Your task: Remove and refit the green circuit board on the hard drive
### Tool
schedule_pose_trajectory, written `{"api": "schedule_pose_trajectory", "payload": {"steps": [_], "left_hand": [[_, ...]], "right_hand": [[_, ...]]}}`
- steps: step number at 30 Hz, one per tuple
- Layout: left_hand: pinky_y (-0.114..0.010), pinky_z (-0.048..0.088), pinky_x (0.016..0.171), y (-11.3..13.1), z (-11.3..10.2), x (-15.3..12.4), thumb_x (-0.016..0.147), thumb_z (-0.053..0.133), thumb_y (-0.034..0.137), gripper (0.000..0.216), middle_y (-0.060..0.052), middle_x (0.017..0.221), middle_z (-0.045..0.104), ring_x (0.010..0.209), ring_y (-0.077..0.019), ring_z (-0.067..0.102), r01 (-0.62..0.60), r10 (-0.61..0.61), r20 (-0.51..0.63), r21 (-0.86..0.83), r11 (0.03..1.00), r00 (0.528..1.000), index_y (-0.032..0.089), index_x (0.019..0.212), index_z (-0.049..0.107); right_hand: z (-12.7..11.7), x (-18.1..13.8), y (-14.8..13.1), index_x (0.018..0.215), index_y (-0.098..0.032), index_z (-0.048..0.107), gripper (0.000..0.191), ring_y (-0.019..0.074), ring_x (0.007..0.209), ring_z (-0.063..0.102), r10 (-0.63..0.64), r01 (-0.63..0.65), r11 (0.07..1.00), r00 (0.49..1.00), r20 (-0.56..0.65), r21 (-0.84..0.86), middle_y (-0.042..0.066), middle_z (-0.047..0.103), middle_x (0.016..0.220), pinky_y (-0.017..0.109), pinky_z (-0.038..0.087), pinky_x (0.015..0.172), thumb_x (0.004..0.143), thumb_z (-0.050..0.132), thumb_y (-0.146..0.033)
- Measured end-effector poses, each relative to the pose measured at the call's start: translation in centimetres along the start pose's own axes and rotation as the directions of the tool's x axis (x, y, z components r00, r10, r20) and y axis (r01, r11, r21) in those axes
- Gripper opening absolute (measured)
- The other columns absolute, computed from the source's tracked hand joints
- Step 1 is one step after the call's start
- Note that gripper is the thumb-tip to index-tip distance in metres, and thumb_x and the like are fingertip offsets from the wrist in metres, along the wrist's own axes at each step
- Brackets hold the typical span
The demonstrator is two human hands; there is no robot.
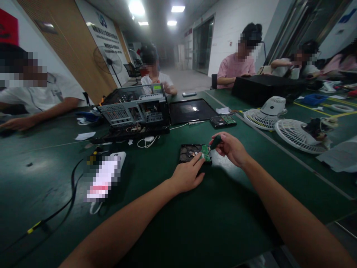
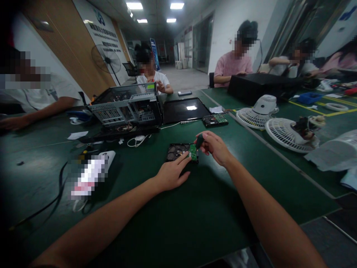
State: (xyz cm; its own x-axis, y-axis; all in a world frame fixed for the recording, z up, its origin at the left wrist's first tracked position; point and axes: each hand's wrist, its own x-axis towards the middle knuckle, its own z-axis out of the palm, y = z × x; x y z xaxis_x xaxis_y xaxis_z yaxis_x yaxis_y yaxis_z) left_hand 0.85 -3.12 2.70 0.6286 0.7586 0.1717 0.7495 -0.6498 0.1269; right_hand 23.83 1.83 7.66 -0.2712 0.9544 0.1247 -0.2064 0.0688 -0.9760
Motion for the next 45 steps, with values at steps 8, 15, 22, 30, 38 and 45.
{"api": "schedule_pose_trajectory", "payload": {"steps": [8, 15, 22, 30, 38, 45], "left_hand": [[-0.04, 0.059, 0.09, 0.14, -0.27, 0.05, 0.098, 0.05, 0.045, 0.064, -0.01, 0.166, 0.028, 0.118, -0.0277, 0.065, 0.005, -0.005, 0.017, 0.017, 1.0, 1.0, 0.023, 0.155, 0.032], [-0.041, 0.059, 0.09, 0.05, -0.37, 0.05, 0.098, 0.049, 0.046, 0.063, -0.008, 0.167, 0.028, 0.117, -0.0283, 0.066, 0.01, -0.011, 0.03, 0.005, 1.0, 0.999, 0.023, 0.155, 0.034], [-0.041, 0.059, 0.091, 0.13, -0.33, 0.02, 0.098, 0.05, 0.045, 0.064, -0.009, 0.166, 0.028, 0.117, -0.0287, 0.066, 0.018, -0.018, 0.03, 0.003, 1.0, 0.999, 0.023, 0.155, 0.033], [-0.041, 0.059, 0.091, 0.1, -0.25, 0.04, 0.098, 0.05, 0.045, 0.063, -0.009, 0.167, 0.028, 0.116, -0.0285, 0.066, 0.009, -0.009, 0.021, -0.001, 1.0, 1.0, 0.023, 0.155, 0.034], [-0.041, 0.058, 0.092, 0.11, -0.31, 0.02, 0.098, 0.049, 0.045, 0.064, -0.009, 0.166, 0.029, 0.117, -0.0284, 0.066, 0.015, -0.015, 0.027, -0.003, 1.0, 1.0, 0.022, 0.156, 0.033], [-0.041, 0.059, 0.09, 0.16, -0.44, 0.04, 0.098, 0.051, 0.045, 0.065, -0.009, 0.167, 0.028, 0.12, -0.0287, 0.064, 0.011, -0.012, 0.032, 0.008, 1.0, 0.999, 0.023, 0.156, 0.032]], "right_hand": [[0.1, -0.34, -0.32, 0.106, -0.019, 0.068, 0.029, 0.0134, 0.06, 0.057, 0.014, -0.014, 0.998, 1.0, 0.006, -0.056, 0.005, 0.067, 0.082, 0.025, 0.035, 0.046, 0.091, 0.064, -0.044], [0.04, 0.01, -0.15, 0.1, -0.019, 0.063, 0.035, 0.0164, 0.064, 0.063, 0.033, -0.034, 0.999, 0.999, 0.022, 0.014, 0.013, 0.074, 0.105, 0.027, 0.039, 0.045, 0.095, 0.053, -0.052], [-0.08, -0.2, -0.19, 0.115, -0.022, 0.067, 0.034, 0.0116, 0.056, 0.053, 0.033, -0.033, 0.999, 0.999, -0.009, -0.034, 0.005, 0.069, 0.086, 0.024, 0.03, 0.042, 0.091, 0.063, -0.047], [0.05, -0.07, -0.05, 0.101, -0.019, 0.067, 0.033, 0.0153, 0.063, 0.062, 0.01, -0.01, 1.0, 1.0, -0.001, 0.01, 0.01, 0.073, 0.102, 0.029, 0.043, 0.05, 0.093, 0.058, -0.05], [-0.05, -0.15, -0.29, 0.111, -0.022, 0.067, 0.031, 0.011, 0.056, 0.048, 0.041, -0.041, 0.999, 0.999, -0.023, -0.012, 0.005, 0.067, 0.088, 0.025, 0.027, 0.044, 0.092, 0.062, -0.046], [0.0, -0.27, -0.27, 0.104, -0.018, 0.071, 0.034, 0.0137, 0.06, 0.053, 0.034, -0.033, 0.998, 0.999, 0.023, -0.05, 0.006, 0.067, 0.081, 0.027, 0.035, 0.048, 0.092, 0.061, -0.049]]}}
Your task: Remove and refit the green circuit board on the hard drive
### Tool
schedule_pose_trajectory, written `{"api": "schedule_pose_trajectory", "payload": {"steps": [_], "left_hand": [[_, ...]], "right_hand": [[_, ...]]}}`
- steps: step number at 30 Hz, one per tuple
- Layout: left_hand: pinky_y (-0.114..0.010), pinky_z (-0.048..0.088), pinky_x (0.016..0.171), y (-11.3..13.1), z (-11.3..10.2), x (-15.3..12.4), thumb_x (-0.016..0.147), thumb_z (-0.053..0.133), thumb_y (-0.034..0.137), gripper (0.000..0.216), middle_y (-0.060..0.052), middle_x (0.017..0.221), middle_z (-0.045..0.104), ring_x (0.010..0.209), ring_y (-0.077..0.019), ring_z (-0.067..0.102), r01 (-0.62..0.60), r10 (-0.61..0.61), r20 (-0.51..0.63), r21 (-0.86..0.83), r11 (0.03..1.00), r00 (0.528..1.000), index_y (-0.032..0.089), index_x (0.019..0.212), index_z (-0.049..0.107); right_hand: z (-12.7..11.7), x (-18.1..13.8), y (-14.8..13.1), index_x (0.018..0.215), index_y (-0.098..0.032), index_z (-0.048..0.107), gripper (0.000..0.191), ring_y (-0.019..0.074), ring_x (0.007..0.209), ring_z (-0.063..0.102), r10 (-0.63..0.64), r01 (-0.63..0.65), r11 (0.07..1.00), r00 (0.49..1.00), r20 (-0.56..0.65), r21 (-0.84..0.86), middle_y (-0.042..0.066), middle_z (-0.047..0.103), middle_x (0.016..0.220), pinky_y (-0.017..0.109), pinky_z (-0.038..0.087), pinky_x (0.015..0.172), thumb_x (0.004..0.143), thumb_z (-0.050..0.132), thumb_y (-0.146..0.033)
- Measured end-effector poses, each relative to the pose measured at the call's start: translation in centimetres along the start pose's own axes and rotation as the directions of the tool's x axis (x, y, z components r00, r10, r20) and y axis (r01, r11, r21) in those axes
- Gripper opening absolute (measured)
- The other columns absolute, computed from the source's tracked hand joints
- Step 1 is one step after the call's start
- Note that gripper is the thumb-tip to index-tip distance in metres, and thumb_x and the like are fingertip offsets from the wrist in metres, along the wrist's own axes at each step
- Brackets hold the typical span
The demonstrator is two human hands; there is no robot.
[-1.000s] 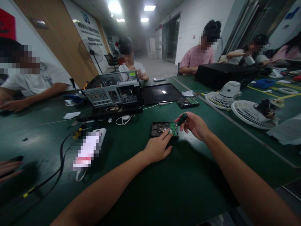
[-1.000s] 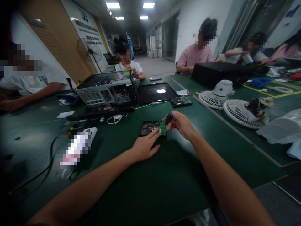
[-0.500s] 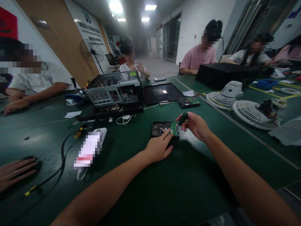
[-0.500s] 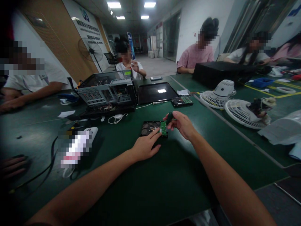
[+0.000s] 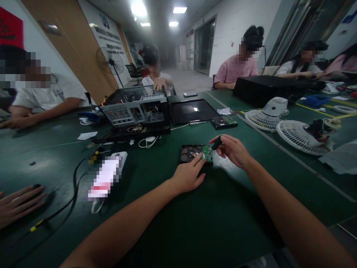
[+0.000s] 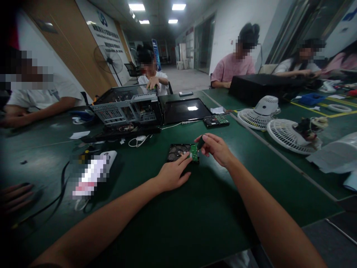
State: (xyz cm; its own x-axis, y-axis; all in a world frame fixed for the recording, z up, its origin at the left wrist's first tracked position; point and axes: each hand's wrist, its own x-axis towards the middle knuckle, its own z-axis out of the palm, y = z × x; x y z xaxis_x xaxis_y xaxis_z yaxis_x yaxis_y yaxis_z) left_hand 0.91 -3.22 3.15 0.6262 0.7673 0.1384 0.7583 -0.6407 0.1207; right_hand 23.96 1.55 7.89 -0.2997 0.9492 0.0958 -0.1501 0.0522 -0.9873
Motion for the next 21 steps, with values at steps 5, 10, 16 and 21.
{"api": "schedule_pose_trajectory", "payload": {"steps": [5, 10, 16, 21], "left_hand": [[-0.04, 0.059, 0.091, -0.09, 0.06, 0.01, 0.098, 0.049, 0.046, 0.064, -0.009, 0.167, 0.028, 0.118, -0.0284, 0.066, -0.002, 0.002, -0.004, -0.01, 1.0, 1.0, 0.022, 0.156, 0.033], [-0.041, 0.058, 0.092, -0.07, 0.2, -0.01, 0.098, 0.05, 0.045, 0.065, -0.009, 0.166, 0.029, 0.12, -0.0289, 0.065, 0.001, -0.001, -0.009, -0.008, 1.0, 1.0, 0.023, 0.156, 0.032], [-0.042, 0.059, 0.091, -0.07, 0.18, 0.01, 0.098, 0.05, 0.045, 0.064, -0.01, 0.166, 0.028, 0.117, -0.0289, 0.066, 0.001, -0.002, -0.005, -0.007, 1.0, 1.0, 0.022, 0.155, 0.033], [-0.041, 0.059, 0.088, -0.13, 0.18, -0.03, 0.098, 0.049, 0.046, 0.063, -0.009, 0.166, 0.029, 0.116, -0.0292, 0.067, -0.004, 0.004, -0.013, -0.005, 1.0, 1.0, 0.022, 0.155, 0.034]], "right_hand": [[-0.1, 0.23, 0.2, 0.106, -0.02, 0.068, 0.036, 0.0141, 0.064, 0.057, -0.002, 0.003, 0.998, 1.0, -0.021, 0.057, 0.011, 0.072, 0.108, 0.027, 0.037, 0.048, 0.095, 0.056, -0.052], [-0.15, 0.08, 0.22, 0.111, -0.023, 0.067, 0.032, 0.0107, 0.057, 0.05, -0.001, 0.002, 1.0, 0.999, -0.048, 0.009, 0.003, 0.067, 0.086, 0.024, 0.028, 0.045, 0.09, 0.067, -0.046], [0.04, 0.05, 0.25, 0.105, -0.02, 0.07, 0.036, 0.0131, 0.058, 0.052, -0.002, 0.002, 1.0, 1.0, -0.018, -0.014, 0.004, 0.065, 0.078, 0.026, 0.032, 0.045, 0.091, 0.064, -0.052], [-0.13, 0.27, 0.4, 0.103, -0.019, 0.069, 0.043, 0.0133, 0.059, 0.053, 0.028, -0.028, 0.998, 1.0, 0.001, 0.056, 0.012, 0.073, 0.107, 0.027, 0.032, 0.044, 0.095, 0.051, -0.058]]}}
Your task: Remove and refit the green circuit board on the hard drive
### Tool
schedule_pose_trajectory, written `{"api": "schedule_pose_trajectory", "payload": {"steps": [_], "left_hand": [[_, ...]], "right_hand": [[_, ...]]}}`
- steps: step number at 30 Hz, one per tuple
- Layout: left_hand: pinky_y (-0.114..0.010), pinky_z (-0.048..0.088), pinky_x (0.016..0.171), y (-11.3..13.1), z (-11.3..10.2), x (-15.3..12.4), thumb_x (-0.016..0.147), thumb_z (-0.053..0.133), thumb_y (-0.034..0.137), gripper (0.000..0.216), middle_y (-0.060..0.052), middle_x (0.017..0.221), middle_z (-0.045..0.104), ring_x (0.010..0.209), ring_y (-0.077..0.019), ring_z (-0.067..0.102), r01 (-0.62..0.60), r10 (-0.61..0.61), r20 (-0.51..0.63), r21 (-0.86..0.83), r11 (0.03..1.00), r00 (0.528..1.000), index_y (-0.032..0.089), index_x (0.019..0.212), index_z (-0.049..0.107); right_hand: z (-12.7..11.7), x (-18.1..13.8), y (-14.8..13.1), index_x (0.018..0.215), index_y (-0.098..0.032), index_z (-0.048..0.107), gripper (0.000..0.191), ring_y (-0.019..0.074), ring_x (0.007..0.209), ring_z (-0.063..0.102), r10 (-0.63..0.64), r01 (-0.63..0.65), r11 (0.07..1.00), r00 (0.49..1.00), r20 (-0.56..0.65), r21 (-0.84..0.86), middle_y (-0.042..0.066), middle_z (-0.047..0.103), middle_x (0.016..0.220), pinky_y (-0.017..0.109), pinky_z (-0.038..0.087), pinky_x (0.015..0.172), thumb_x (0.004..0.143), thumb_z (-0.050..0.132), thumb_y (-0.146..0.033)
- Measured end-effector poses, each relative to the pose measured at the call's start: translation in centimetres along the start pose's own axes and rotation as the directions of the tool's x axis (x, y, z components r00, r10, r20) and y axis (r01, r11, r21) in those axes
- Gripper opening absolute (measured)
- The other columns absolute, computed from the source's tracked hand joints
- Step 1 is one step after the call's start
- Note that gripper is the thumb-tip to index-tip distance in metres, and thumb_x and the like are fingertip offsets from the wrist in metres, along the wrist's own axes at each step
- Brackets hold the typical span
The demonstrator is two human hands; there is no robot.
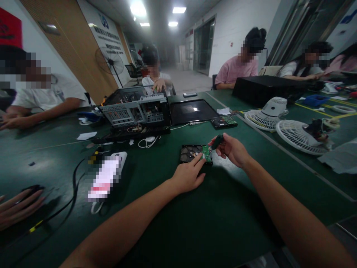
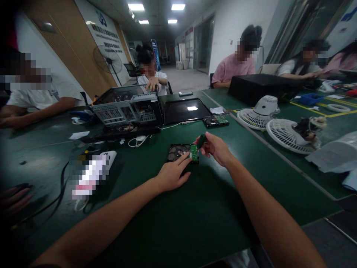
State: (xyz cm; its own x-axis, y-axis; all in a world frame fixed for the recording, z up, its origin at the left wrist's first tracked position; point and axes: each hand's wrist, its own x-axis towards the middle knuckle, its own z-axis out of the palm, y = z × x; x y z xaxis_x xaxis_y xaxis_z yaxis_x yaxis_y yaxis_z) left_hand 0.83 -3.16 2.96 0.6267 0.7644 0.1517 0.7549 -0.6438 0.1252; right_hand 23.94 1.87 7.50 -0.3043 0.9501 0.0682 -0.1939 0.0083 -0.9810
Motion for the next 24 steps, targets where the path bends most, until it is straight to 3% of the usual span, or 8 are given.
{"api": "schedule_pose_trajectory", "payload": {"steps": [5, 11, 16, 20, 24], "left_hand": [[-0.041, 0.059, 0.089, 0.08, -0.19, 0.0, 0.098, 0.05, 0.045, 0.064, -0.01, 0.166, 0.029, 0.117, -0.0293, 0.066, -0.002, 0.002, 0.001, -0.007, 1.0, 1.0, 0.022, 0.155, 0.033], [-0.041, 0.059, 0.09, 0.06, -0.17, 0.03, 0.098, 0.049, 0.045, 0.063, -0.009, 0.167, 0.028, 0.118, -0.0287, 0.066, -0.007, 0.007, -0.005, -0.012, 1.0, 1.0, 0.022, 0.154, 0.034], [-0.042, 0.059, 0.091, 0.0, 0.1, 0.06, 0.098, 0.048, 0.046, 0.063, -0.008, 0.167, 0.028, 0.118, -0.0287, 0.065, 0.002, -0.002, -0.005, -0.003, 1.0, 1.0, 0.022, 0.155, 0.034], [-0.041, 0.058, 0.092, 0.07, 0.1, 0.06, 0.098, 0.049, 0.045, 0.063, -0.007, 0.167, 0.027, 0.118, -0.0284, 0.065, 0.006, -0.006, 0.005, -0.003, 1.0, 1.0, 0.022, 0.154, 0.035], [-0.041, 0.058, 0.093, 0.09, 0.02, 0.01, 0.098, 0.05, 0.045, 0.063, -0.007, 0.167, 0.027, 0.116, -0.0282, 0.066, 0.017, -0.017, 0.004, -0.011, 1.0, 1.0, 0.022, 0.155, 0.035]], "right_hand": [[0.08, -0.06, -0.02, 0.11, -0.022, 0.067, 0.033, 0.0101, 0.055, 0.048, -0.032, 0.031, 0.999, 0.999, -0.024, -0.031, 0.008, 0.072, 0.102, 0.025, 0.025, 0.043, 0.093, 0.061, -0.05], [0.26, -0.29, -0.3, 0.106, -0.019, 0.071, 0.031, 0.0119, 0.057, 0.052, -0.039, 0.038, 0.997, 0.999, -0.006, -0.066, 0.004, 0.066, 0.078, 0.024, 0.031, 0.045, 0.091, 0.066, -0.046], [0.21, -0.05, -0.11, 0.099, -0.019, 0.067, 0.036, 0.0148, 0.062, 0.061, -0.04, 0.04, 0.998, 0.999, 0.004, 0.044, 0.01, 0.072, 0.098, 0.027, 0.042, 0.049, 0.093, 0.058, -0.052], [0.16, 0.06, -0.05, 0.106, -0.021, 0.066, 0.031, 0.0126, 0.059, 0.057, -0.034, 0.035, 0.998, 0.999, -0.028, 0.043, 0.007, 0.072, 0.098, 0.025, 0.035, 0.044, 0.094, 0.059, -0.049], [0.14, -0.07, -0.27, 0.111, -0.022, 0.068, 0.03, 0.0112, 0.056, 0.052, -0.032, 0.032, 0.999, 0.996, -0.08, -0.004, 0.003, 0.066, 0.08, 0.023, 0.03, 0.043, 0.093, 0.063, -0.045]]}}
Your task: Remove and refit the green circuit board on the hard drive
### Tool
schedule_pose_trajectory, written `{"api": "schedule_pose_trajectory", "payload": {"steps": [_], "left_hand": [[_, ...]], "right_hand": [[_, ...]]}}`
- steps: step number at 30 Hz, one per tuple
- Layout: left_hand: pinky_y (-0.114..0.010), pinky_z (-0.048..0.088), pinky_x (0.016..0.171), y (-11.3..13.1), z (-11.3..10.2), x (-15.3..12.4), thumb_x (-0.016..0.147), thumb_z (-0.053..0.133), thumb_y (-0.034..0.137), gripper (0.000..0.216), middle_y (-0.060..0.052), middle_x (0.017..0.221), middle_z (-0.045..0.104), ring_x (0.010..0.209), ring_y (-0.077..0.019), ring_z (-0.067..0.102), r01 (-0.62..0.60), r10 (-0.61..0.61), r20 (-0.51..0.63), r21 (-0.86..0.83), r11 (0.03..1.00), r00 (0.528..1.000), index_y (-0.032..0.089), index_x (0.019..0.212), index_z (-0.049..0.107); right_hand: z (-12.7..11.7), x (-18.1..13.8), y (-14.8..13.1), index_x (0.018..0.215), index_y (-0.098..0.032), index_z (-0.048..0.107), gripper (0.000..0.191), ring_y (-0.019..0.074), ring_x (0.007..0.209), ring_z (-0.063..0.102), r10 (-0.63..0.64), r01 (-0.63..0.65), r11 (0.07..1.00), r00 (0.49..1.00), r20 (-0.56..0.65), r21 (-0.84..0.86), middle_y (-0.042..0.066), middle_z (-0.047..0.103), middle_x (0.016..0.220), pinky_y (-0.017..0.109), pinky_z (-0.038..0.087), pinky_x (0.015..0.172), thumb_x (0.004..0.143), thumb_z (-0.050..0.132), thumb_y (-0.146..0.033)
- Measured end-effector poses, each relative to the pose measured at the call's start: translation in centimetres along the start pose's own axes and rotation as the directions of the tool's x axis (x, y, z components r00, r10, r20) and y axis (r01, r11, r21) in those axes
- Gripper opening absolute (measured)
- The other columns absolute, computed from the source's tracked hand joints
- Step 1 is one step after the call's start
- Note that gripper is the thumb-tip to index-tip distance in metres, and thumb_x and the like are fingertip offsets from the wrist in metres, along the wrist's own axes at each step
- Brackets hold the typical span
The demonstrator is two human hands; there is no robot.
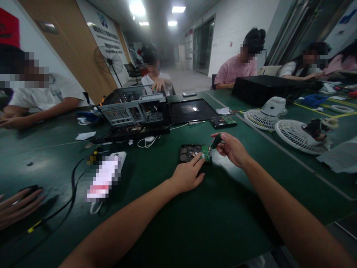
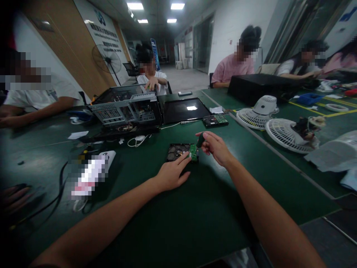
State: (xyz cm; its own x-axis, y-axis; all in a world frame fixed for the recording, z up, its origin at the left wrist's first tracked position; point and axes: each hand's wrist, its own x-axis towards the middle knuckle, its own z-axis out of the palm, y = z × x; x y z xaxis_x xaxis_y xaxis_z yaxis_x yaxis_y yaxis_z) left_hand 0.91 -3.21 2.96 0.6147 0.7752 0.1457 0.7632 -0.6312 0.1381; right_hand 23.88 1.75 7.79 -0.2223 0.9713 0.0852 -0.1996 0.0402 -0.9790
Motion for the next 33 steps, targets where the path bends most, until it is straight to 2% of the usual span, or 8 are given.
{"api": "schedule_pose_trajectory", "payload": {"steps": [2, 5, 9, 14, 18, 21, 25, 33], "left_hand": [[-0.041, 0.058, 0.093, -0.03, 0.0, -0.01, 0.098, 0.049, 0.045, 0.063, -0.007, 0.167, 0.027, 0.116, -0.0279, 0.066, -0.005, 0.005, -0.004, -0.001, 1.0, 1.0, 0.022, 0.155, 0.035], [-0.041, 0.058, 0.092, -0.09, 0.03, 0.0, 0.098, 0.049, 0.046, 0.063, -0.007, 0.168, 0.026, 0.116, -0.028, 0.066, -0.015, 0.015, -0.008, 0.004, 1.0, 1.0, 0.022, 0.154, 0.035], [-0.04, 0.059, 0.089, -0.15, 0.0, 0.03, 0.098, 0.049, 0.046, 0.063, -0.008, 0.167, 0.027, 0.118, -0.0284, 0.065, -0.019, 0.019, -0.004, 0.011, 1.0, 1.0, 0.022, 0.155, 0.034], [-0.04, 0.059, 0.089, -0.14, -0.03, 0.0, 0.099, 0.048, 0.046, 0.063, -0.009, 0.167, 0.028, 0.118, -0.0282, 0.065, -0.018, 0.018, 0.001, 0.014, 1.0, 1.0, 0.022, 0.155, 0.033], [-0.04, 0.059, 0.09, -0.11, -0.02, 0.02, 0.098, 0.049, 0.046, 0.064, -0.008, 0.167, 0.027, 0.117, -0.0279, 0.066, -0.013, 0.013, 0.005, 0.012, 1.0, 1.0, 0.023, 0.155, 0.033], [-0.041, 0.059, 0.091, -0.06, -0.08, 0.09, 0.098, 0.05, 0.045, 0.064, -0.008, 0.167, 0.027, 0.118, -0.0282, 0.065, -0.008, 0.008, 0.012, 0.013, 1.0, 1.0, 0.023, 0.155, 0.033], [-0.041, 0.058, 0.093, 0.03, -0.17, 0.13, 0.098, 0.05, 0.045, 0.064, -0.008, 0.167, 0.027, 0.119, -0.0286, 0.065, -0.009, 0.009, 0.013, 0.007, 1.0, 1.0, 0.023, 0.155, 0.034], [-0.041, 0.058, 0.092, -0.11, -0.01, 0.05, 0.098, 0.048, 0.045, 0.063, -0.008, 0.166, 0.029, 0.117, -0.0279, 0.065, -0.02, 0.02, -0.01, 0.005, 1.0, 1.0, 0.022, 0.155, 0.034]], "right_hand": [[0.0, -0.05, -0.11, 0.106, -0.02, 0.069, 0.029, 0.0114, 0.056, 0.053, 0.005, -0.005, 1.0, 1.0, 0.0, -0.012, 0.004, 0.067, 0.081, 0.024, 0.03, 0.043, 0.092, 0.064, -0.044], [0.03, -0.03, -0.13, 0.102, -0.019, 0.068, 0.029, 0.0124, 0.059, 0.057, -0.007, 0.007, 1.0, 1.0, 0.024, -0.001, 0.008, 0.072, 0.096, 0.025, 0.035, 0.044, 0.091, 0.064, -0.045], [0.08, 0.12, 0.05, 0.1, -0.019, 0.067, 0.035, 0.0147, 0.062, 0.061, 0.006, -0.009, 0.999, 0.999, 0.053, 0.046, 0.011, 0.072, 0.104, 0.027, 0.04, 0.048, 0.094, 0.056, -0.051], [0.08, 0.0, -0.02, 0.111, -0.022, 0.067, 0.029, 0.0117, 0.057, 0.052, -0.009, 0.01, 1.0, 1.0, 0.009, -0.005, 0.005, 0.069, 0.09, 0.025, 0.03, 0.044, 0.091, 0.064, -0.044], [0.07, -0.2, -0.14, 0.109, -0.019, 0.071, 0.03, 0.0124, 0.057, 0.052, 0.002, -0.001, 1.0, 1.0, 0.012, -0.03, 0.001, 0.06, 0.069, 0.024, 0.034, 0.047, 0.09, 0.066, -0.042], [0.08, -0.16, -0.08, 0.101, -0.019, 0.07, 0.026, 0.013, 0.061, 0.057, -0.019, 0.02, 1.0, 0.999, 0.03, -0.023, 0.005, 0.069, 0.084, 0.027, 0.042, 0.052, 0.09, 0.067, -0.042], [0.07, 0.0, 0.01, 0.094, -0.019, 0.066, 0.03, 0.0152, 0.065, 0.063, -0.026, 0.024, 0.999, 0.998, 0.065, 0.03, 0.011, 0.073, 0.107, 0.032, 0.048, 0.058, 0.096, 0.057, -0.048], [0.07, -0.18, -0.34, 0.116, -0.022, 0.068, 0.032, 0.0123, 0.059, 0.055, -0.007, 0.007, 1.0, 0.999, 0.032, -0.027, 0.005, 0.07, 0.089, 0.026, 0.035, 0.046, 0.092, 0.064, -0.043]]}}
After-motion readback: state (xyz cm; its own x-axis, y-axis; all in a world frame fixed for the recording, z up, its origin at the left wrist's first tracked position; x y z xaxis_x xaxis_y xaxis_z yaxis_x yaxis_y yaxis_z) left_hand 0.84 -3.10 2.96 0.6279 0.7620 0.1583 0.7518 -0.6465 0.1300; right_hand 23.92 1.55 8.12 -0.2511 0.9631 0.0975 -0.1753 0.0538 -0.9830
